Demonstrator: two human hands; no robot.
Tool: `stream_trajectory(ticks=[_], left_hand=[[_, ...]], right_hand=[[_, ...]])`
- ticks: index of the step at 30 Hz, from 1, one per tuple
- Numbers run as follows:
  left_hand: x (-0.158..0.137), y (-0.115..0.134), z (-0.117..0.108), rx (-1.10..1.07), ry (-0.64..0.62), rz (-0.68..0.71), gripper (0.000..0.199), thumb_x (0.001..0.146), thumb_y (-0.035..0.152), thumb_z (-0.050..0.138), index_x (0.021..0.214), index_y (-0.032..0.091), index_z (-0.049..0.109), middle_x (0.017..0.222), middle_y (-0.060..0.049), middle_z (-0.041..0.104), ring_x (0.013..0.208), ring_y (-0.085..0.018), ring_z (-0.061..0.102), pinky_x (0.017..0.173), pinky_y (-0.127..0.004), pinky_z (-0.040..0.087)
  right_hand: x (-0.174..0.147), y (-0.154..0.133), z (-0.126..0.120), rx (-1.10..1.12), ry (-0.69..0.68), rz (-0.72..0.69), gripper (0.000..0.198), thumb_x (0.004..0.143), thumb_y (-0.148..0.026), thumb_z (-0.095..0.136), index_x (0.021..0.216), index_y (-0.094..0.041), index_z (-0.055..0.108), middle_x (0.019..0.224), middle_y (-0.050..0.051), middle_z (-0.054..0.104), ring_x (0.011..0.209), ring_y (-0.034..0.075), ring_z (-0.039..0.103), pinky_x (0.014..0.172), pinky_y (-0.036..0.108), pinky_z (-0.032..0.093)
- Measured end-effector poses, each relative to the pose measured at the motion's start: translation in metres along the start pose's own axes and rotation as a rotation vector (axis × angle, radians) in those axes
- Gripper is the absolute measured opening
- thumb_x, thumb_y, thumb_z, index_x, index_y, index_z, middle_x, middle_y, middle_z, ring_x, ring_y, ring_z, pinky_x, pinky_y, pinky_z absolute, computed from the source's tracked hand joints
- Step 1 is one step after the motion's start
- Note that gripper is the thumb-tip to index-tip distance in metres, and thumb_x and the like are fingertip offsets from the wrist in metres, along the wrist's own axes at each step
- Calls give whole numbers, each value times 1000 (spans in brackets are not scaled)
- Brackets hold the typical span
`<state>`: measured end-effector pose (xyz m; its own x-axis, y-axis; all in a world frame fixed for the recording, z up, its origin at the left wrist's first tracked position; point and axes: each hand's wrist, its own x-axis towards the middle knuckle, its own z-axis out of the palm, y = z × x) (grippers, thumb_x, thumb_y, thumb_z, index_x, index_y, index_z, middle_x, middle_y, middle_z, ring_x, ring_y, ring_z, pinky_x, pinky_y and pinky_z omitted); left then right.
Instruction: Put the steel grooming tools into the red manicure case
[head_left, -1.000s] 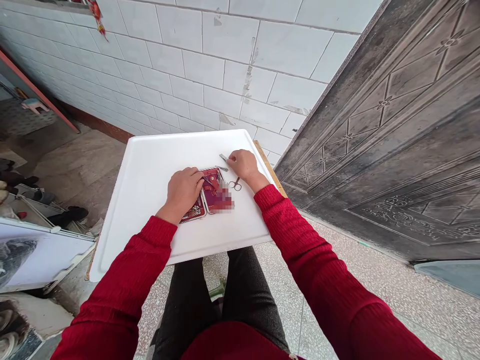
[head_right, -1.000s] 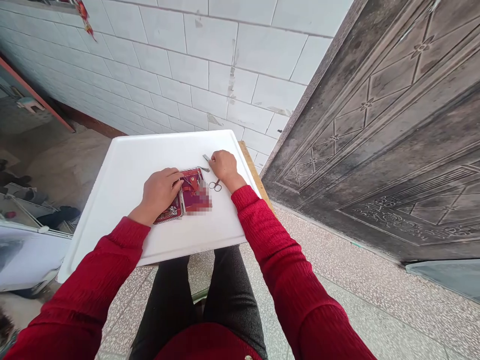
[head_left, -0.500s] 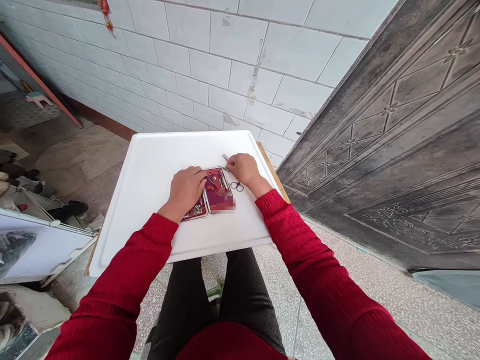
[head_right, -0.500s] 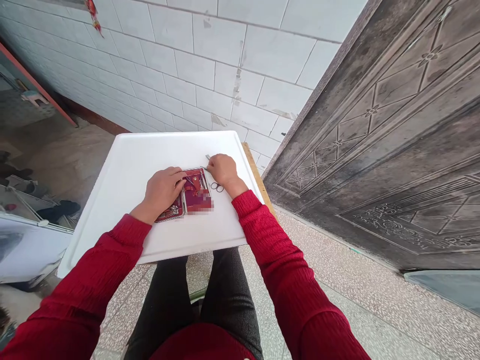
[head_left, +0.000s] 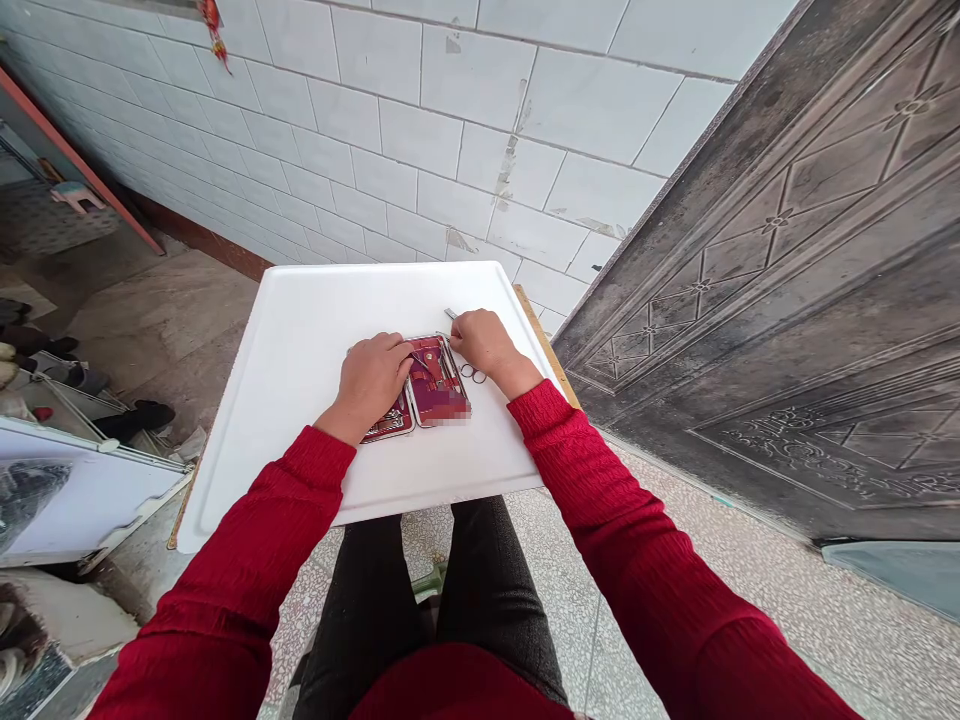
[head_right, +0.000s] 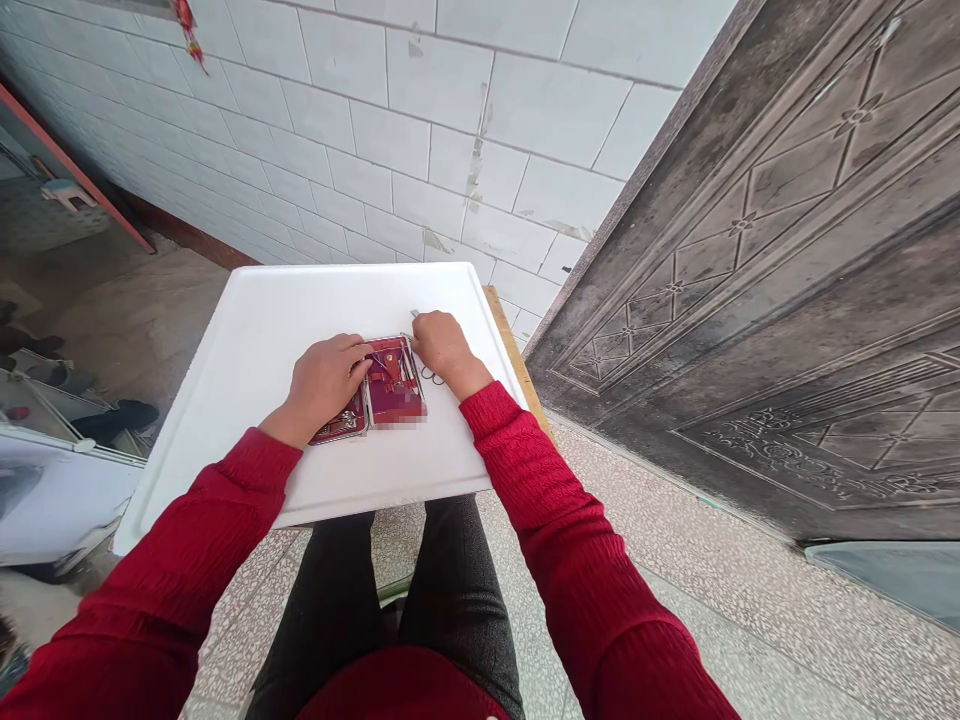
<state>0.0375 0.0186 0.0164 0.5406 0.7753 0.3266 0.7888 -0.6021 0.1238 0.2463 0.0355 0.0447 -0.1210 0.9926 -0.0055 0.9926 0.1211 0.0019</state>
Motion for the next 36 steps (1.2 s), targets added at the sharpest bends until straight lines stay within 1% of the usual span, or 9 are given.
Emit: stream_trajectory(ticks=[3,8,14,18,22,25,30,33,36], left_hand=[[0,0,0,-8,-4,-8,26,103,22,50,114,21,74,116,-9,74,103,-29,67,84,-44,51],[-1,0,0,-5,-4,-10,26,104,23,50,110,22,74,113,-8,74,101,-28,67,83,-44,51],[-2,2,-1,1,15,-8,23,104,22,51,107,21,73,110,-8,74,100,-28,67,85,-43,50],[-2,2,-1,-3,0,-7,22,103,21,51,104,21,73,107,-8,73,101,-28,66,84,-44,50],[-2,1,1,-17,-3,-11,22,103,21,51,103,21,73,107,-9,73,103,-29,66,84,-44,50],[-2,1,3,-24,1,-16,22,102,20,51,101,22,73,107,-9,73,102,-29,65,83,-44,50],[-3,2,4,-43,3,-20,23,102,19,51,98,20,74,108,-10,73,102,-29,65,84,-44,50],[-3,2,4,-53,7,-17,25,103,20,50,99,20,75,108,-10,72,103,-29,65,84,-44,49],[-3,3,5,-56,4,-20,26,103,19,49,100,20,75,108,-10,72,103,-28,65,85,-45,50]], right_hand=[[1,-3,-2,-22,-14,4,27,98,-13,53,111,-9,77,110,17,79,97,28,70,78,34,43],[4,-4,-4,-41,-30,7,25,97,-16,56,111,-8,76,110,19,78,99,30,70,79,35,45],[5,-1,-2,-84,-41,-38,25,97,-20,59,112,-8,75,111,21,77,100,32,71,80,36,46],[6,6,-7,-82,-25,-105,26,96,-22,61,113,-9,75,112,19,78,101,31,70,80,35,44],[10,8,-21,-123,-71,-189,21,95,-20,64,108,-11,76,106,16,78,95,28,70,75,34,41],[14,2,-31,-200,-131,-274,18,93,-19,68,106,-10,77,103,16,78,94,28,70,73,34,39],[23,-12,-40,-323,-221,-374,19,90,-19,76,107,-12,80,101,16,78,95,29,70,76,36,41],[25,-19,-44,-393,-286,-418,16,89,-15,76,104,-14,81,97,15,78,94,29,70,77,37,42],[25,-24,-48,-428,-308,-455,15,89,-10,74,102,-13,81,95,14,78,93,28,70,77,37,41]])
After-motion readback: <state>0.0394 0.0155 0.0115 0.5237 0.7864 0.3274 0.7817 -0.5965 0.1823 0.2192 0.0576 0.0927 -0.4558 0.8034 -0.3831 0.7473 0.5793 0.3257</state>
